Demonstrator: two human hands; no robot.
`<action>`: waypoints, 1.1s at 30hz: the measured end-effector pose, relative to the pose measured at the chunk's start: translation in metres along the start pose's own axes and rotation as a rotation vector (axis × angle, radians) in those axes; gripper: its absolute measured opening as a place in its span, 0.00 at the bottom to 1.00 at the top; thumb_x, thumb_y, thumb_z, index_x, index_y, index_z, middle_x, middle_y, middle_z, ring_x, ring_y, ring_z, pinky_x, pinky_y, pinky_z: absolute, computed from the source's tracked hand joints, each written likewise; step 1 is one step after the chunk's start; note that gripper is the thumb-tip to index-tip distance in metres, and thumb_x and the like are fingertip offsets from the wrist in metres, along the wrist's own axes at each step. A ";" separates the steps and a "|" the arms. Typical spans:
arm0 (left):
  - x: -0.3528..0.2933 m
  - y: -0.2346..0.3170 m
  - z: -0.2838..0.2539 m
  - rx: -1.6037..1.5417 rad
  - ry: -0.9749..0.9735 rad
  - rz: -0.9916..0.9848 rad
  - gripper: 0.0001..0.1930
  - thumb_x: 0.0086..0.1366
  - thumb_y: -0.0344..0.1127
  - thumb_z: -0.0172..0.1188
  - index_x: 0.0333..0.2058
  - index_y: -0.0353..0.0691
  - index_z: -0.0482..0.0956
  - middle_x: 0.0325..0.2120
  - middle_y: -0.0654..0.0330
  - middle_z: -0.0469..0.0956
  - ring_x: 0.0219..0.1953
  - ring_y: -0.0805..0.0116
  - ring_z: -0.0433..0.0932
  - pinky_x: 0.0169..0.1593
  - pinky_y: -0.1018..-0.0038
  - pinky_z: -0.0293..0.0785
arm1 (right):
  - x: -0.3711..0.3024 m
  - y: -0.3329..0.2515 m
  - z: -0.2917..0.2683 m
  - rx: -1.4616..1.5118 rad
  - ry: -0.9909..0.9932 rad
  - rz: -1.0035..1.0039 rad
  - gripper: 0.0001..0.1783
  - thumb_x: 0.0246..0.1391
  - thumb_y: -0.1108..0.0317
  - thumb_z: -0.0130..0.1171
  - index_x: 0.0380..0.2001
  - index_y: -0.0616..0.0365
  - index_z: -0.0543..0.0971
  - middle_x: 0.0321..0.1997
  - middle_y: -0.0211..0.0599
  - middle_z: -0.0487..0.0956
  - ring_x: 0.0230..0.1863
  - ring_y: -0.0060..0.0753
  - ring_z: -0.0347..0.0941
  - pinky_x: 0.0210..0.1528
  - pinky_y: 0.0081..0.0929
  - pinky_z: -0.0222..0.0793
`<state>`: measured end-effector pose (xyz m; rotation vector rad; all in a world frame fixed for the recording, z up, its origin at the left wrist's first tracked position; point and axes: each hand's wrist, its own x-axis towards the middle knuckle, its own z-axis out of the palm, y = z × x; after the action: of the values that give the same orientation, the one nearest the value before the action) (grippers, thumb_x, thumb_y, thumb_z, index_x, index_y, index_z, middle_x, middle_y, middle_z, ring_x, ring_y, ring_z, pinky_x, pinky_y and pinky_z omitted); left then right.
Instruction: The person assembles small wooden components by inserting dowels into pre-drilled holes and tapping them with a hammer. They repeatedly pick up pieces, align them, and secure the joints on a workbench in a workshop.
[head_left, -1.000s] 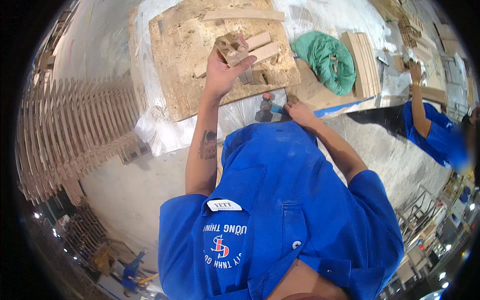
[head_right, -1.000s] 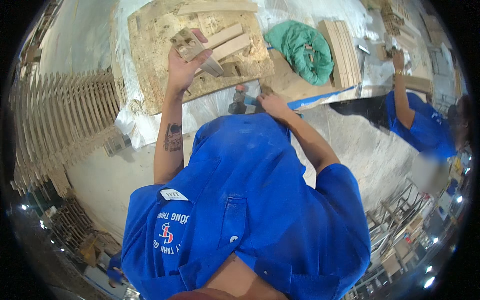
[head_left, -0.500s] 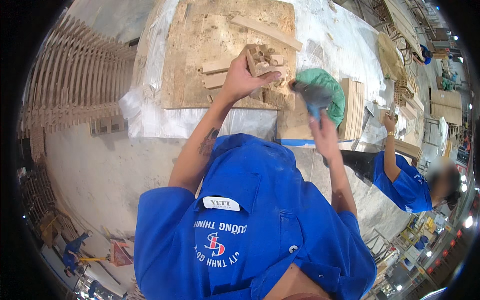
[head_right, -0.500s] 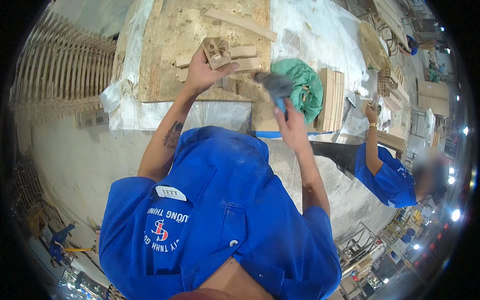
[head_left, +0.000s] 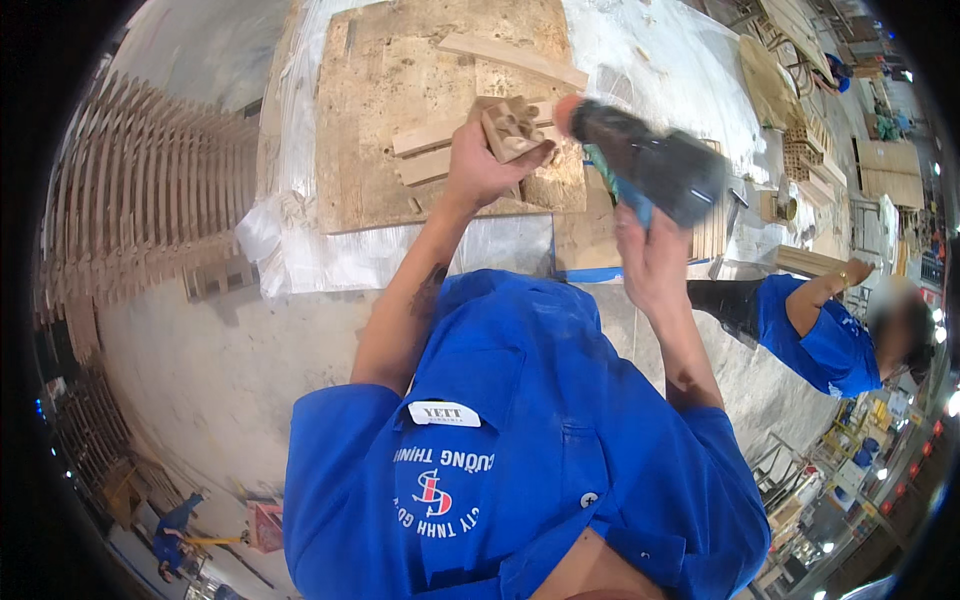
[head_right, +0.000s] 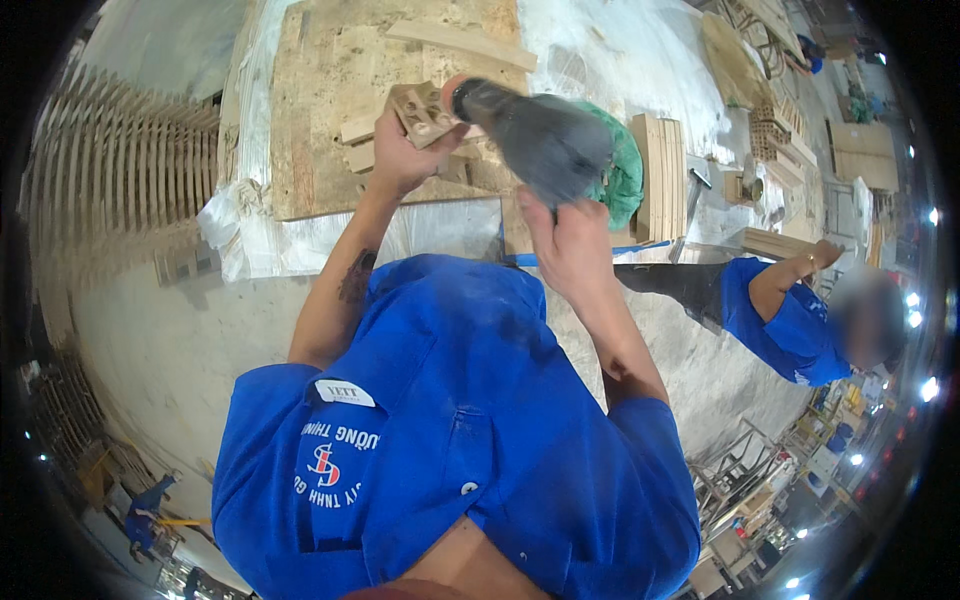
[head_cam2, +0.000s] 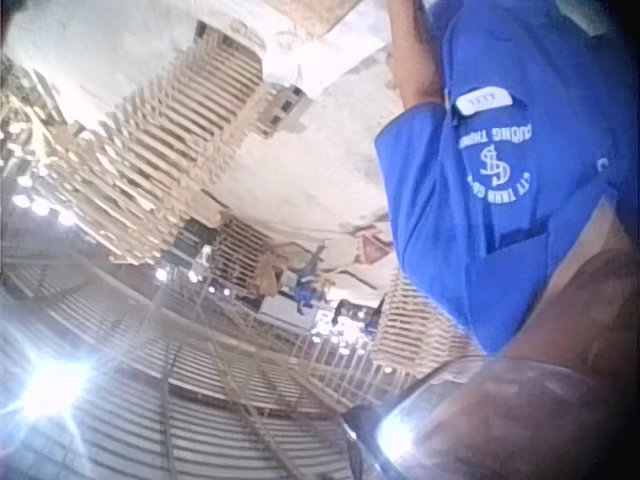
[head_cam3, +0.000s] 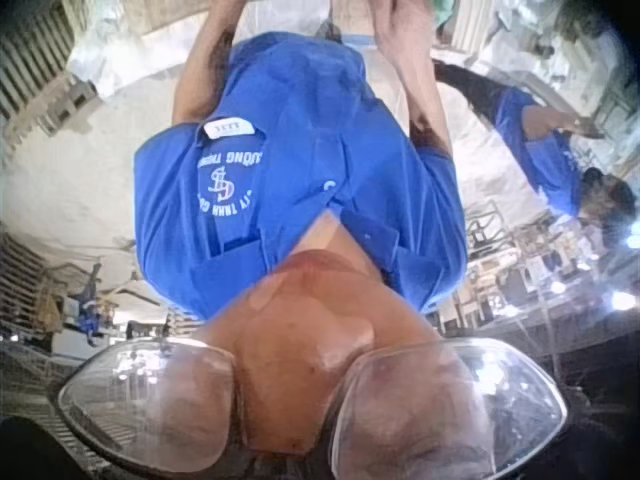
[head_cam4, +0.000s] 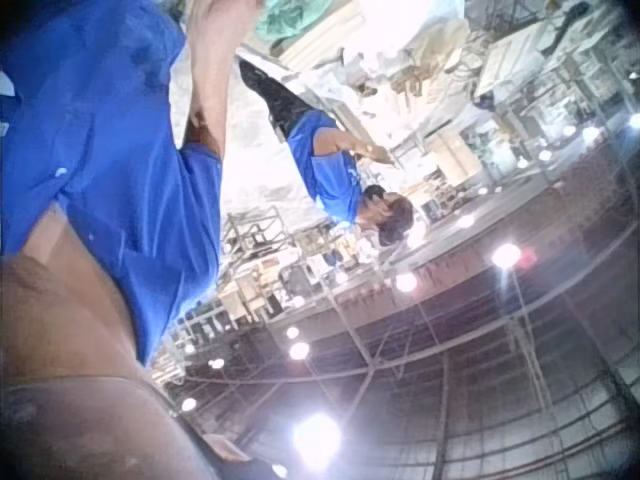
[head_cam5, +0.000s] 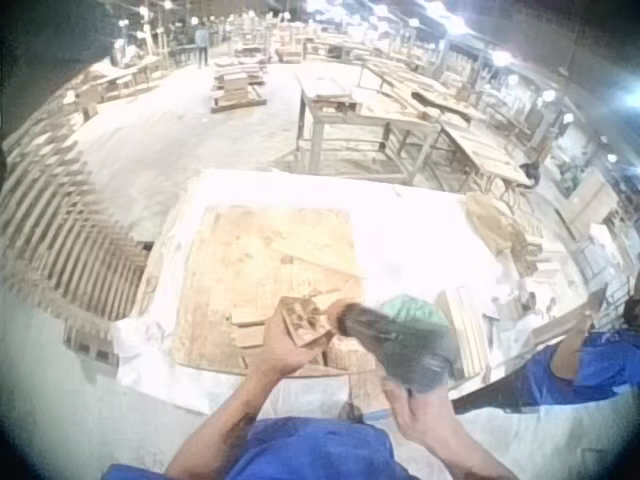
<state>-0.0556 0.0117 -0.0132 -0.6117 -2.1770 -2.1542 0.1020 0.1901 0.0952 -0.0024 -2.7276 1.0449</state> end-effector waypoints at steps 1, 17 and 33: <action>-0.001 -0.002 0.002 0.013 -0.018 0.023 0.30 0.50 0.36 0.80 0.46 0.35 0.73 0.35 0.58 0.84 0.38 0.71 0.84 0.43 0.72 0.81 | -0.003 0.001 -0.002 0.103 0.049 0.016 0.18 0.68 0.60 0.55 0.44 0.69 0.78 0.25 0.39 0.77 0.26 0.31 0.73 0.30 0.29 0.68; -0.005 0.007 0.008 -0.034 -0.029 -0.004 0.32 0.48 0.38 0.82 0.47 0.38 0.72 0.34 0.60 0.83 0.37 0.72 0.83 0.43 0.72 0.81 | -0.027 0.009 -0.001 0.116 0.061 -0.080 0.23 0.68 0.50 0.55 0.41 0.63 0.69 0.30 0.34 0.72 0.25 0.25 0.67 0.26 0.26 0.62; -0.005 0.007 0.007 -0.178 -0.084 -0.087 0.31 0.50 0.38 0.81 0.47 0.35 0.73 0.39 0.58 0.82 0.40 0.72 0.80 0.46 0.73 0.78 | -0.030 -0.012 -0.013 -0.195 -0.102 0.151 0.20 0.46 0.59 0.70 0.39 0.59 0.80 0.31 0.46 0.82 0.35 0.54 0.80 0.38 0.46 0.74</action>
<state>-0.0469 0.0172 -0.0081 -0.6380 -2.1029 -2.4299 0.1352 0.1871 0.1061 -0.1952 -2.9504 0.8316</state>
